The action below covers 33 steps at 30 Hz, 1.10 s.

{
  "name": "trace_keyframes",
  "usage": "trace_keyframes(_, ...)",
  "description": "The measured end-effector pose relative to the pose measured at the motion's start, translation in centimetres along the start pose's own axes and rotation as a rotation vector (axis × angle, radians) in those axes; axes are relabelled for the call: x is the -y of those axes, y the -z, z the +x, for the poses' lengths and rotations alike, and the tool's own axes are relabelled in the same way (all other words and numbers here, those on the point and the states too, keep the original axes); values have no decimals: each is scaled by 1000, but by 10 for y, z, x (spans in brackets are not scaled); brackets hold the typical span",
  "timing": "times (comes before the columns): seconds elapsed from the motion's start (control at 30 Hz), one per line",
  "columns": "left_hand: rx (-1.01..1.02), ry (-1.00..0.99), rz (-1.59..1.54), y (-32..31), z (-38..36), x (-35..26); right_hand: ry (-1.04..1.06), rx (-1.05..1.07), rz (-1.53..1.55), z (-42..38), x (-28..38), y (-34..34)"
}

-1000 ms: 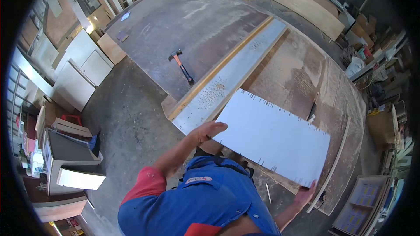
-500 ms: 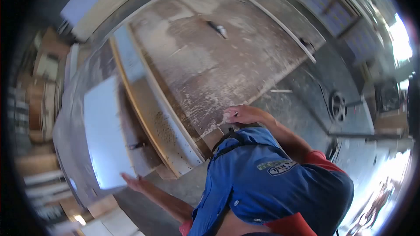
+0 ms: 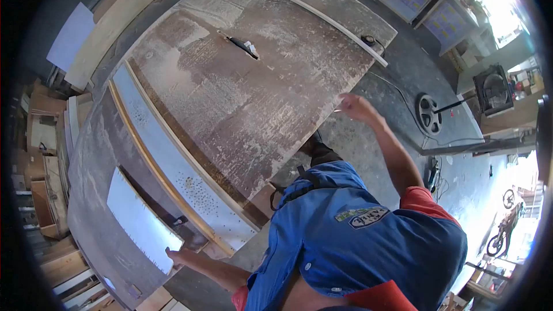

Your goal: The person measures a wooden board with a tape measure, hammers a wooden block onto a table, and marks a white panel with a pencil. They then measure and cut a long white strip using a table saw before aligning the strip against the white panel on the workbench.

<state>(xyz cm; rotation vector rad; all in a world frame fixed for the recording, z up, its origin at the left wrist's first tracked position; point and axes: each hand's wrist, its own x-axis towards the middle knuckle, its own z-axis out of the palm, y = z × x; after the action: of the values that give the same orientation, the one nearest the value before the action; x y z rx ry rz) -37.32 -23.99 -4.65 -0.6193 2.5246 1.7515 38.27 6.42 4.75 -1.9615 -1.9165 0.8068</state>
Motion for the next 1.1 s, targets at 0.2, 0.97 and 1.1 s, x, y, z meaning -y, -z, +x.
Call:
trace_keyframes(0.2, -35, -124, -137, -12, -139, -39, 122, -408, -190, 129, -124, 79)
trace_keyframes(0.97, 1159, 598, -490, -186, -649, 13, 639, 550, 276, 249, 29, 71)
trace_keyframes(1.1, 1084, 588, -403, -206, -596, 39, 773, 273, 78, 337, 91, -9)
